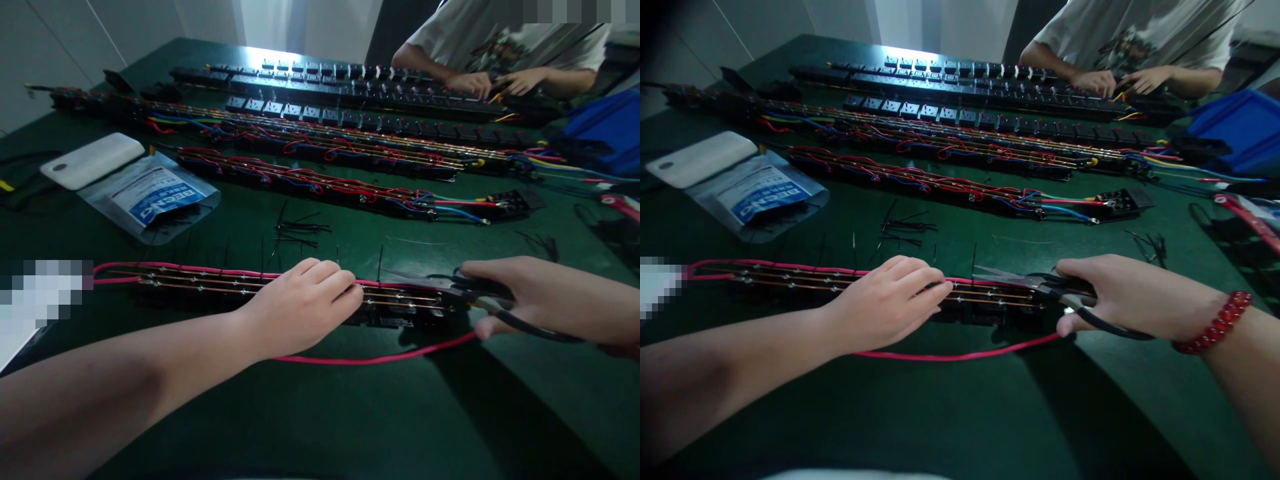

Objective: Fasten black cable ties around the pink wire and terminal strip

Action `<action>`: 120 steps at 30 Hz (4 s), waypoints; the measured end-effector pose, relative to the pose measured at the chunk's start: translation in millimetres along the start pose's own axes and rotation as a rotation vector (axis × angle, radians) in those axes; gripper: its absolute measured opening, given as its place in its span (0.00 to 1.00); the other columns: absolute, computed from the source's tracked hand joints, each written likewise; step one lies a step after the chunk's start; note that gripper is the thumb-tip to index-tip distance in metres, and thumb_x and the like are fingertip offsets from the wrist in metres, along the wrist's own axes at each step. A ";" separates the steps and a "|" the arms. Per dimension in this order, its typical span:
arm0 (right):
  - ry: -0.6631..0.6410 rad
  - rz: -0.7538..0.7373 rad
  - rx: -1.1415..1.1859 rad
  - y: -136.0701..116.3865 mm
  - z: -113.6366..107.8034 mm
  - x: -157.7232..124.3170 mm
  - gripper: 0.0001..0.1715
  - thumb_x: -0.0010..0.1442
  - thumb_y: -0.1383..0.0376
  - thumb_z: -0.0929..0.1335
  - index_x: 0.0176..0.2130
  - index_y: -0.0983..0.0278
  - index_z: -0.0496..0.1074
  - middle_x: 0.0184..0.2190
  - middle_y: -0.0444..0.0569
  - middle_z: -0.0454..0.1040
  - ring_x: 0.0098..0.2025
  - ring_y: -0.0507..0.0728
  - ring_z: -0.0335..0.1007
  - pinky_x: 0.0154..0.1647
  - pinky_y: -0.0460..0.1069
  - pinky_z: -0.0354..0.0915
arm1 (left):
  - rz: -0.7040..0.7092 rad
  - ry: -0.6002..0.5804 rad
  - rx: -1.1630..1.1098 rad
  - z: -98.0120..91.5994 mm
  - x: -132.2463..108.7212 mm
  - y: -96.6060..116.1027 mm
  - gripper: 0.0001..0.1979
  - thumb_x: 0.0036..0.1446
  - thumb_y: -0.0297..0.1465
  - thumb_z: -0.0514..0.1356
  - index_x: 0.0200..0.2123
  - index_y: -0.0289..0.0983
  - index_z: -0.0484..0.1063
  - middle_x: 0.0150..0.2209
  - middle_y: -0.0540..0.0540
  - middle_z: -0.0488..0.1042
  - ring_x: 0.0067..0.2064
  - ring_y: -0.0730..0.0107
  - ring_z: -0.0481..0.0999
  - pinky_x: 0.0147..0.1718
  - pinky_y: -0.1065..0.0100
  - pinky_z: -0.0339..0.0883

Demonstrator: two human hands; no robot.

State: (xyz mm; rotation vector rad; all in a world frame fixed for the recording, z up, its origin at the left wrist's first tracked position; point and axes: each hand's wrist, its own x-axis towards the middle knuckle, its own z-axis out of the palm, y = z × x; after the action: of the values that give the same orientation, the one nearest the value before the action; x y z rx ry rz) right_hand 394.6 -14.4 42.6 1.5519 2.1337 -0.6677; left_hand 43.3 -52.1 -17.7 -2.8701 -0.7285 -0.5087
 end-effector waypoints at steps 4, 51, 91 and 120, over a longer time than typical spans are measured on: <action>-0.087 0.043 0.009 -14.6 -4.0 4.9 0.44 0.41 0.27 0.69 0.39 0.60 0.73 0.40 0.55 0.78 0.40 0.65 0.73 0.37 0.55 0.67 | -0.004 0.005 -0.004 -0.3 0.9 -0.1 0.12 0.69 0.27 0.54 0.53 0.33 0.70 0.49 0.43 0.73 0.49 0.64 0.71 0.46 0.63 0.68; -0.186 -0.168 0.038 -53.2 -20.0 43.9 0.40 0.43 0.29 0.70 0.29 0.61 0.69 0.27 0.50 0.73 0.28 0.58 0.66 0.26 0.51 0.55 | 0.145 0.163 0.227 -9.4 -3.9 20.8 0.13 0.65 0.30 0.61 0.46 0.25 0.80 0.45 0.32 0.82 0.47 0.52 0.84 0.49 0.57 0.81; -0.180 -0.191 -0.024 -62.1 -29.7 59.2 0.39 0.44 0.29 0.69 0.29 0.61 0.67 0.26 0.50 0.73 0.27 0.57 0.64 0.26 0.51 0.54 | 0.104 0.127 0.234 -10.8 -1.9 25.7 0.16 0.67 0.25 0.55 0.53 0.27 0.78 0.52 0.35 0.80 0.54 0.55 0.81 0.52 0.60 0.78; -0.288 -0.227 0.057 -85.1 -34.4 76.2 0.47 0.39 0.23 0.66 0.27 0.63 0.68 0.24 0.46 0.67 0.26 0.53 0.59 0.25 0.50 0.52 | 0.092 0.113 0.276 -16.4 -5.4 29.6 0.15 0.65 0.24 0.56 0.48 0.22 0.79 0.44 0.30 0.81 0.45 0.53 0.84 0.42 0.61 0.80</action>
State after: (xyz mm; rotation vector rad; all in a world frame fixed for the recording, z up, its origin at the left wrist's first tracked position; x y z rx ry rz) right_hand 289.4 41.5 36.7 1.1665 2.1002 -0.9718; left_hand 48.5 -83.8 -5.8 -2.5820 -0.5937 -0.5096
